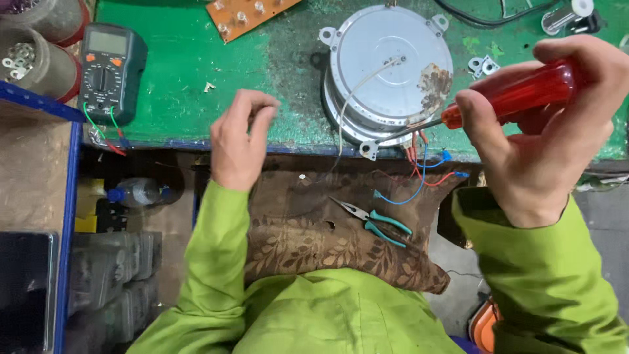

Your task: The person uses a screwdriver to loosen and remove screws from a circular metal component on a green workbench.

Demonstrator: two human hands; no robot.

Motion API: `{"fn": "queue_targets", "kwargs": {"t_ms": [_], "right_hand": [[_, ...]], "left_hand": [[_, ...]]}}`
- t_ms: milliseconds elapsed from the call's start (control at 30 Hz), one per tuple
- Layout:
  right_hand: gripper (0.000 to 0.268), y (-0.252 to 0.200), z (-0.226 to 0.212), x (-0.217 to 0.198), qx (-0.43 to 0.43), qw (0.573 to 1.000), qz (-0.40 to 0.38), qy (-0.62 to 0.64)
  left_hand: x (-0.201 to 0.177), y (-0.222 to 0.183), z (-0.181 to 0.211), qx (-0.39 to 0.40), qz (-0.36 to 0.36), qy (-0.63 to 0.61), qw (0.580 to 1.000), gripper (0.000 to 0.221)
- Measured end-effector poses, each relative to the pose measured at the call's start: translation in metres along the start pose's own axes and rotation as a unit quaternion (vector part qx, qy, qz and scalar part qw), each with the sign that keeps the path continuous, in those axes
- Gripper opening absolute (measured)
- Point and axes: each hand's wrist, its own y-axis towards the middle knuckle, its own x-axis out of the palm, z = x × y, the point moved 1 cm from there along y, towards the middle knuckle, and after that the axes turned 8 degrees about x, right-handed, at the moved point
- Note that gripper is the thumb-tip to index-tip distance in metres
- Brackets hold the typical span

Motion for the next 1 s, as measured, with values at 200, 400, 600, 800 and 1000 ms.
{"fn": "queue_targets", "kwargs": {"t_ms": [200,400,600,800,1000], "right_hand": [[0.051,-0.049,0.017,-0.020,0.112,0.990,0.079,0.036],[0.045,-0.126,0.101,-0.036,0.314,0.897,0.228,0.210],[0.062,-0.123,0.063,-0.025,0.203,0.937,0.245,0.147],[0.057,-0.127,0.064,-0.016,0.172,0.925,0.293,0.168],[0.050,-0.133,0.059,-0.021,0.168,0.934,0.272,0.161]], "left_hand": [[0.043,-0.005,0.044,-0.058,0.020,-0.328,0.943,0.018],[0.103,-0.015,0.055,-0.226,0.102,-0.688,0.682,0.022],[0.123,-0.022,0.063,-0.253,0.045,-0.784,0.566,0.022],[0.125,-0.028,0.063,-0.271,0.058,-0.787,0.552,0.020],[0.124,-0.029,0.063,-0.272,0.061,-0.787,0.550,0.019]]}}
